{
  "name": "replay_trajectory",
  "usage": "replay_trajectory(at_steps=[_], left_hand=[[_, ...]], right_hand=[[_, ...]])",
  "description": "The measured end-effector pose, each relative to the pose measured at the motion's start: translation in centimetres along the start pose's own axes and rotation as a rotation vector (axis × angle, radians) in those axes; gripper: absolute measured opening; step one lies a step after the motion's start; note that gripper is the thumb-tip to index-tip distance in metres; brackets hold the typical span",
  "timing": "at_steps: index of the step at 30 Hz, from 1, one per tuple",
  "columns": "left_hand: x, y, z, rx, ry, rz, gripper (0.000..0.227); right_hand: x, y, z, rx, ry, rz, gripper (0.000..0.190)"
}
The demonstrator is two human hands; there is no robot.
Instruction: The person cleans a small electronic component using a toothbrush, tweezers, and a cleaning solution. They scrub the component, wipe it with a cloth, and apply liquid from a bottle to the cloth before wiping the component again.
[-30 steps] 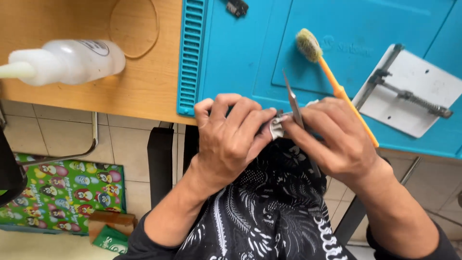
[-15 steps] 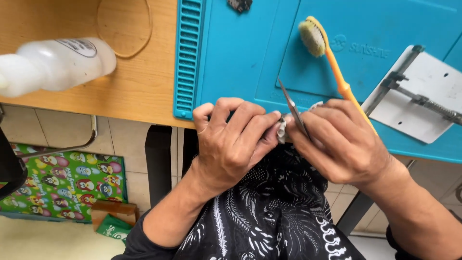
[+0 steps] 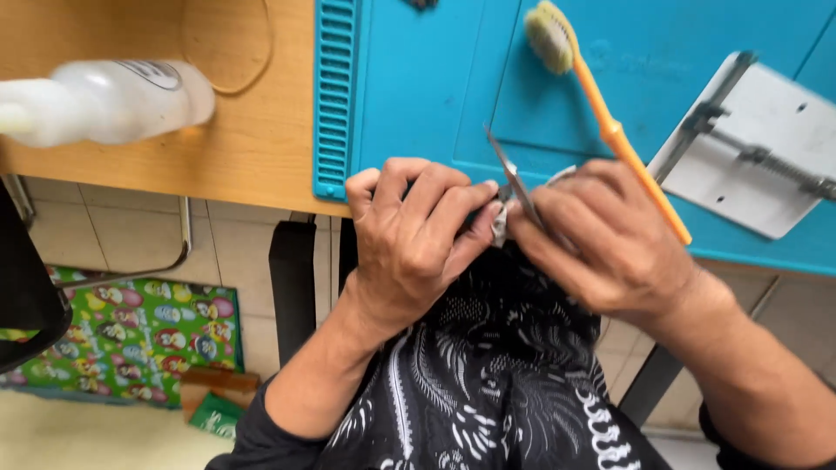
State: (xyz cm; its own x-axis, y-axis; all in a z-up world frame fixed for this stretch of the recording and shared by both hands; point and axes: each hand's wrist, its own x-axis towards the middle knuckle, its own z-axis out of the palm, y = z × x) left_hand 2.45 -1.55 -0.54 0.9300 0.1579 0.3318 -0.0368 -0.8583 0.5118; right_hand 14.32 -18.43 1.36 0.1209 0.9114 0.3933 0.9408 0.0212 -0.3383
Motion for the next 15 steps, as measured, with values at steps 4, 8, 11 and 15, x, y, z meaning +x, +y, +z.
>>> replay_trajectory(at_steps=[4, 8, 11, 15], left_hand=[[0.1, -0.2, 0.2, 0.031, 0.003, 0.0, 0.008], [-0.1, 0.0, 0.2, 0.041, 0.042, 0.006, 0.011], [0.1, 0.0, 0.6, 0.069, 0.083, 0.018, 0.011], [0.0, 0.3, 0.9, 0.09, 0.1, -0.006, 0.017]], right_hand=[[-2.2, 0.1, 0.1, 0.087, 0.024, 0.084, 0.013], [-4.6, -1.6, -0.3, 0.137, 0.189, 0.225, 0.007], [-6.3, -1.8, -0.5, -0.043, 0.191, 0.304, 0.008], [-6.6, -1.3, -0.2, -0.133, 0.202, 0.359, 0.011]])
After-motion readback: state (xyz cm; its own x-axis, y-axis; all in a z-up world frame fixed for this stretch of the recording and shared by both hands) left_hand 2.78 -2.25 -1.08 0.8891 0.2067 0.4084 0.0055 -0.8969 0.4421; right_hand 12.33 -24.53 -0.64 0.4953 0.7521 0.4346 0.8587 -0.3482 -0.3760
